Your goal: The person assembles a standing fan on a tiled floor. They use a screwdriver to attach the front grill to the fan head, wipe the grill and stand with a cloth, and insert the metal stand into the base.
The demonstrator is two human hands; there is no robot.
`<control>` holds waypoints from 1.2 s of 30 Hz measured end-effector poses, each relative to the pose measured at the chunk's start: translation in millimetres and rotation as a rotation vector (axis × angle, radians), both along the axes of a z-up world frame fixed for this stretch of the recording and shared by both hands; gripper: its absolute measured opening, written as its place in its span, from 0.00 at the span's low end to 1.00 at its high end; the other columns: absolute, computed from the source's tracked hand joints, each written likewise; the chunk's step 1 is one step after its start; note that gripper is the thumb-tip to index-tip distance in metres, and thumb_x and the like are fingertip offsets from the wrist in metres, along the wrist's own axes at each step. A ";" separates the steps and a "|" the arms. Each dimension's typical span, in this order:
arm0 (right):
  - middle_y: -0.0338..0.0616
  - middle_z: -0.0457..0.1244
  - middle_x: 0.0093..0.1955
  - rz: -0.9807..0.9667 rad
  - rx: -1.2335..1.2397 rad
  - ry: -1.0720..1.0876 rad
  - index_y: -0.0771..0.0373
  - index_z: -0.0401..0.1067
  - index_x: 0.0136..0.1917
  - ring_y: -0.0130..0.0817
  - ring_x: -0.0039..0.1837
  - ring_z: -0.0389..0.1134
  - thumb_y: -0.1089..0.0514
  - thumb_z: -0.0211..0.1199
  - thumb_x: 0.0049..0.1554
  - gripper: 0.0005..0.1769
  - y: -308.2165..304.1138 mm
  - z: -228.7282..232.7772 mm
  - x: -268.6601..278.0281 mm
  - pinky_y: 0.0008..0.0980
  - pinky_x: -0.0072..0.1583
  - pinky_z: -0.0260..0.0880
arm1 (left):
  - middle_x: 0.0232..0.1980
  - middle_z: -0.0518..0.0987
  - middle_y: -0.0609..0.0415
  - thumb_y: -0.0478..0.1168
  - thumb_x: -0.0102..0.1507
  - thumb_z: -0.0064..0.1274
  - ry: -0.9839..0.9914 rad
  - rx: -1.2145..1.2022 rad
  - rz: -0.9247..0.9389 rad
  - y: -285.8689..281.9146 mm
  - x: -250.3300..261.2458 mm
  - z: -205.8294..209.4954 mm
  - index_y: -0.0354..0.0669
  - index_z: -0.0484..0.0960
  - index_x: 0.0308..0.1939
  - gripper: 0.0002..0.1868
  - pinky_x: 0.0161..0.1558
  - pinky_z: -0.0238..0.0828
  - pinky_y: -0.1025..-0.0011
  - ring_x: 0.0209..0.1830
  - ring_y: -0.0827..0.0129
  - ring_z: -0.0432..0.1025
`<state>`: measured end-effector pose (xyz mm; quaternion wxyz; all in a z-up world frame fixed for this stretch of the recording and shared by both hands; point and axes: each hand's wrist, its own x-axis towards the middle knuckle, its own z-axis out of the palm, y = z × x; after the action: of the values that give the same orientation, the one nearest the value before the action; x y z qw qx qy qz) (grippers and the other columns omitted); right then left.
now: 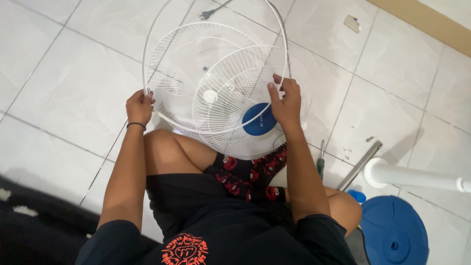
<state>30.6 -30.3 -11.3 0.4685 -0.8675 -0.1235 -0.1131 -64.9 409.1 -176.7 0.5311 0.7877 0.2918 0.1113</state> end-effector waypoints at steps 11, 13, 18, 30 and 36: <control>0.48 0.59 0.72 -0.424 0.261 0.257 0.60 0.69 0.70 0.41 0.74 0.59 0.47 0.60 0.64 0.24 -95.0 -107.7 -6.6 0.38 0.68 0.66 | 0.51 0.84 0.43 0.29 0.70 0.46 -0.092 -0.139 -0.044 -7.2 -12.4 -25.0 0.29 0.72 0.52 0.07 0.35 0.78 0.75 0.46 0.66 0.82; 0.54 0.56 0.73 -0.470 0.208 0.306 0.64 0.64 0.73 0.44 0.74 0.58 0.44 0.60 0.65 0.31 -118.3 -140.5 -5.0 0.40 0.70 0.62 | 0.50 0.84 0.42 0.29 0.70 0.47 -0.095 -0.064 -0.032 -14.2 -12.4 -21.5 0.28 0.72 0.51 0.06 0.35 0.78 0.75 0.45 0.65 0.83; 0.58 0.53 0.75 -0.404 0.335 0.541 0.72 0.52 0.78 0.45 0.76 0.55 0.36 0.58 0.65 0.44 -156.5 -206.2 -4.1 0.41 0.74 0.55 | 0.49 0.84 0.41 0.29 0.71 0.48 -0.168 -0.033 -0.002 -28.5 -14.5 -3.5 0.27 0.73 0.51 0.07 0.35 0.78 0.75 0.45 0.65 0.83; 0.40 0.66 0.48 -0.242 0.482 0.541 0.69 0.66 0.67 0.25 0.46 0.64 0.47 0.69 0.59 0.32 -146.5 -208.8 13.1 0.25 0.45 0.65 | 0.49 0.85 0.43 0.32 0.71 0.51 -0.190 0.033 -0.050 -67.1 11.2 46.1 0.25 0.77 0.58 0.14 0.37 0.79 0.75 0.44 0.64 0.83; 0.34 0.60 0.37 -0.057 1.156 0.699 0.63 0.70 0.54 0.23 0.34 0.56 0.51 0.57 0.67 0.13 -128.3 -191.0 30.1 0.25 0.36 0.57 | 0.47 0.85 0.46 0.34 0.72 0.50 -0.231 -0.094 0.006 -82.0 10.8 39.0 0.27 0.79 0.58 0.14 0.37 0.81 0.74 0.42 0.67 0.82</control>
<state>60.8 -158.6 -202.3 0.8665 -0.4658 0.1387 0.1140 -54.1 327.0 -137.7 0.5970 0.7431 0.2359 0.1891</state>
